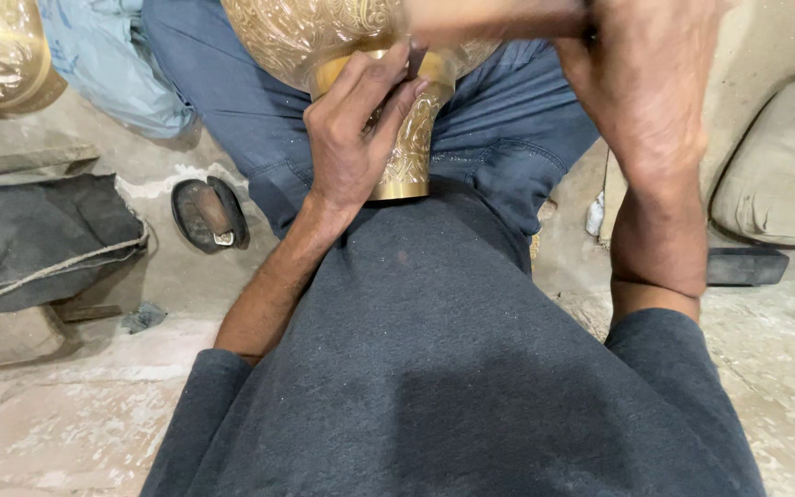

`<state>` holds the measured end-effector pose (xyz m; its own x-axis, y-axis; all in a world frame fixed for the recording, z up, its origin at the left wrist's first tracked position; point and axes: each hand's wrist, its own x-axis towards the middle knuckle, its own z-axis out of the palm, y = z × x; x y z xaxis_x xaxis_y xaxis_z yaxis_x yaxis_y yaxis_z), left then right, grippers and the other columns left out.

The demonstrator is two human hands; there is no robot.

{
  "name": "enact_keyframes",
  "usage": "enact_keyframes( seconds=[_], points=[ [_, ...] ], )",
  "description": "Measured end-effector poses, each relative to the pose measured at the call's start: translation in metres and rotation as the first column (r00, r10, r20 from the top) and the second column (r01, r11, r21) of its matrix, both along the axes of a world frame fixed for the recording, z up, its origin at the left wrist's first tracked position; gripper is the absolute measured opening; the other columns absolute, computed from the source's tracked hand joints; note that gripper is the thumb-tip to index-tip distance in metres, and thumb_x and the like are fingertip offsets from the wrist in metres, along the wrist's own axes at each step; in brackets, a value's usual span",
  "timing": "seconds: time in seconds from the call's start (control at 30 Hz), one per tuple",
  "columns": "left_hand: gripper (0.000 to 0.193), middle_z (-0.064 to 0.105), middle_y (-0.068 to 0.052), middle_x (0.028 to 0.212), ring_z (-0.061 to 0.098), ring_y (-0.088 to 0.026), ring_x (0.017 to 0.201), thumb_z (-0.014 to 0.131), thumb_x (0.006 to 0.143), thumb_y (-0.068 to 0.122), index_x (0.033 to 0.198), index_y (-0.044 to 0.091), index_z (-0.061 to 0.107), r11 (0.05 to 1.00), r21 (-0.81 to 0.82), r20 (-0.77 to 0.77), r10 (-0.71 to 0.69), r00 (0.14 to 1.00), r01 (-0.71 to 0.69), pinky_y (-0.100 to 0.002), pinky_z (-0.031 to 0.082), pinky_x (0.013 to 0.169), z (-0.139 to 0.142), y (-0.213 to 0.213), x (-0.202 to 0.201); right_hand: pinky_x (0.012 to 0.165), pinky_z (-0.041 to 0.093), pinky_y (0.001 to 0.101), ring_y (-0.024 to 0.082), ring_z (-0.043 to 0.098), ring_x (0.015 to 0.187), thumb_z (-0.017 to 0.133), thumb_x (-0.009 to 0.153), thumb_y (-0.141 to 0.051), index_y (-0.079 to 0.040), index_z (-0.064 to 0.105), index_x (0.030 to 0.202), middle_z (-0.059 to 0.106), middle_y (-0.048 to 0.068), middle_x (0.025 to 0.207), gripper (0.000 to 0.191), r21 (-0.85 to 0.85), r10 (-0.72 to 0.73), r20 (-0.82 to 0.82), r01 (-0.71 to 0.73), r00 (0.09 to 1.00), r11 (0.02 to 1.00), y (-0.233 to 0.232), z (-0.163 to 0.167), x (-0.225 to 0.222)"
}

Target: The person sits on the floor with an engraved brass vessel held between their legs and hammers its surface using a wooden mallet and a small metal punch, repositioning the punch repeatedly to work the decorated brass. The clip ends while the hammering is still ongoing.

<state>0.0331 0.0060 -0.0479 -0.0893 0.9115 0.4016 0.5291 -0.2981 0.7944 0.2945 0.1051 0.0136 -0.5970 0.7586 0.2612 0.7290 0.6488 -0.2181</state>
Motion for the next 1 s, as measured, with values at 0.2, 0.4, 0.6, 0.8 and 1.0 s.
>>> enact_keyframes(
  seconds=[0.2, 0.4, 0.6, 0.8, 1.0],
  points=[
    [0.031, 0.072, -0.003, 0.106, 0.077, -0.013, 0.094, 0.081, 0.101, 0.01, 0.128, 0.009, 0.065, 1.0, -0.015, -0.012, 0.008, 1.0, -0.008, -0.024, 0.068, 0.08, -0.007, 0.001, -0.001, 0.085, 0.049, 0.0414, 0.027, 0.064, 0.098, 0.069, 0.093, -0.006, -0.008, 0.06, 0.116, 0.064, 0.008, 0.105, 0.025, -0.113, -0.038, -0.085, 0.028, 0.996, 0.993, 0.003, -0.004, -0.005],
    [0.033, 0.071, -0.004, 0.107, 0.077, -0.014, 0.098, 0.08, 0.102, 0.009, 0.129, 0.005, 0.064, 1.0, -0.023, 0.032, 0.014, 0.999, -0.013, -0.025, 0.068, 0.082, -0.001, 0.0, 0.001, 0.083, 0.05, 0.0425, 0.03, 0.064, 0.093, 0.074, 0.091, -0.011, -0.008, 0.068, 0.116, 0.066, 0.01, 0.099, 0.026, -0.072, 0.046, -0.006, -0.046, 0.999, 0.996, 0.004, 0.017, -0.012],
    [0.028, 0.072, -0.003, 0.106, 0.077, -0.013, 0.094, 0.081, 0.1, 0.01, 0.124, 0.006, 0.067, 0.999, -0.032, -0.005, 0.017, 1.0, -0.017, -0.026, 0.067, 0.08, 0.007, 0.001, 0.001, 0.073, 0.055, 0.0395, 0.028, 0.071, 0.082, 0.081, 0.086, -0.013, -0.008, 0.071, 0.105, 0.07, 0.009, 0.09, 0.022, -0.029, 0.064, -0.017, -0.065, 0.998, 0.997, 0.006, 0.029, -0.023],
    [0.031, 0.07, -0.004, 0.106, 0.075, -0.014, 0.089, 0.081, 0.101, 0.01, 0.128, 0.005, 0.066, 1.0, 0.007, -0.036, 0.022, 0.999, -0.022, -0.027, 0.065, 0.075, 0.007, 0.0, -0.001, 0.074, 0.053, 0.0381, 0.026, 0.069, 0.083, 0.08, 0.085, -0.01, -0.006, 0.069, 0.105, 0.068, 0.009, 0.088, 0.023, -0.313, -0.105, -0.21, 0.035, 0.972, 0.949, 0.006, 0.021, -0.023],
    [0.04, 0.072, -0.005, 0.107, 0.075, -0.012, 0.091, 0.081, 0.102, 0.01, 0.137, 0.008, 0.063, 0.999, -0.045, 0.005, 0.015, 1.0, -0.015, -0.026, 0.066, 0.076, 0.001, -0.001, 0.0, 0.08, 0.052, 0.0413, 0.026, 0.068, 0.088, 0.078, 0.09, -0.014, -0.01, 0.065, 0.108, 0.066, 0.007, 0.092, 0.023, -0.39, -0.163, -0.212, 0.069, 0.964, 0.918, 0.005, 0.017, -0.019]
  ],
)
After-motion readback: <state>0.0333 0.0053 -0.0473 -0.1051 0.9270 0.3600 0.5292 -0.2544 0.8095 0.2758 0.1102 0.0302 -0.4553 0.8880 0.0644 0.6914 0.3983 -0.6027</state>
